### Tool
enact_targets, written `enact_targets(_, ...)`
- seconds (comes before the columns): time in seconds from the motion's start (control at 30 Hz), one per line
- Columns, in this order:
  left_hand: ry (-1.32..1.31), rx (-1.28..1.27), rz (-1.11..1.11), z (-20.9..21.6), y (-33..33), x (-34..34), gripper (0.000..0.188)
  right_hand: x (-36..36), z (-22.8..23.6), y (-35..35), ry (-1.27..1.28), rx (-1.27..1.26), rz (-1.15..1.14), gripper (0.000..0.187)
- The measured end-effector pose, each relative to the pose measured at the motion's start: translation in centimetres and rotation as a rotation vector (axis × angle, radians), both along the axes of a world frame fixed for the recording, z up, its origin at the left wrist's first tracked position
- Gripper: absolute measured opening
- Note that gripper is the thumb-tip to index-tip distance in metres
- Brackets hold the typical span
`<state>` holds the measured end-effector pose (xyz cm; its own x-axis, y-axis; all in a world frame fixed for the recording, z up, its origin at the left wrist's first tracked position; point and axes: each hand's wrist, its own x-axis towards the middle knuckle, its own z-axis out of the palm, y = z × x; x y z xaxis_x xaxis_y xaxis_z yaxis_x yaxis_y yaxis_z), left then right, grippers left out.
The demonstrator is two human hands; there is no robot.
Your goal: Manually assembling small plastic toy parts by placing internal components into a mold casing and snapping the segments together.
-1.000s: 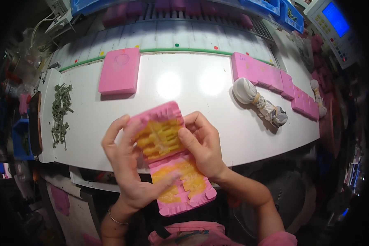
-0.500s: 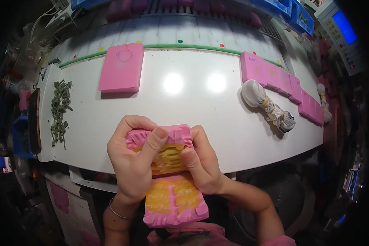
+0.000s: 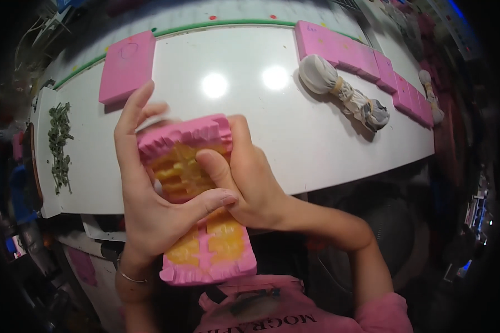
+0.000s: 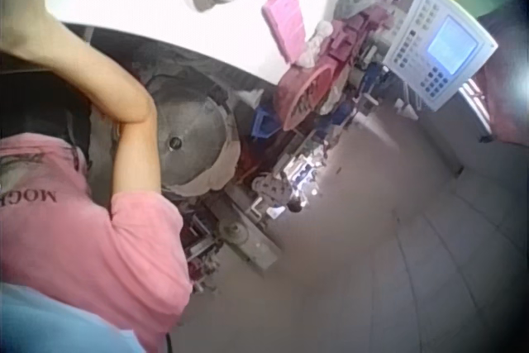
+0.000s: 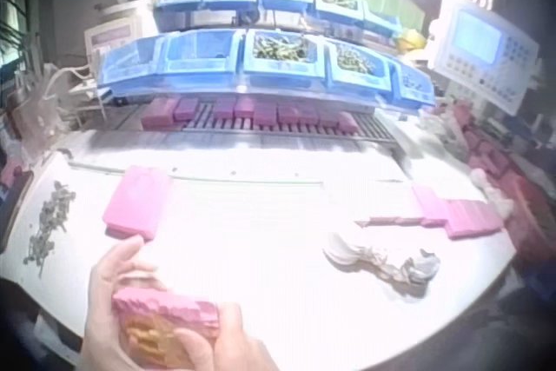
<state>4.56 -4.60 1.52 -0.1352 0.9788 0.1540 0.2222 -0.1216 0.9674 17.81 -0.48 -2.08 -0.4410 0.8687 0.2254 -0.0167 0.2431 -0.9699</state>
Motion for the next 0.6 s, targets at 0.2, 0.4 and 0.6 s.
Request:
enact_targets(0.2, 0.777, 0.252, -0.118, 1.0, -1.5, 0.6, 0.112, 1.7, 0.3, 2.5, -0.113, 0.084, -0.017, 0.037)
enact_targets(0.4, 0.63, 0.089, -0.222, 0.1, -2.8, 0.8, 0.112, 8.2, 0.3, 0.7, -0.176, 0.566, -0.275, 0.026)
enact_targets(0.6, 0.537, 0.131, -0.146, -1.2, -3.5, 0.6, 0.118, 12.0, -0.4, -7.3, -0.851, 0.38, -0.019, 0.022)
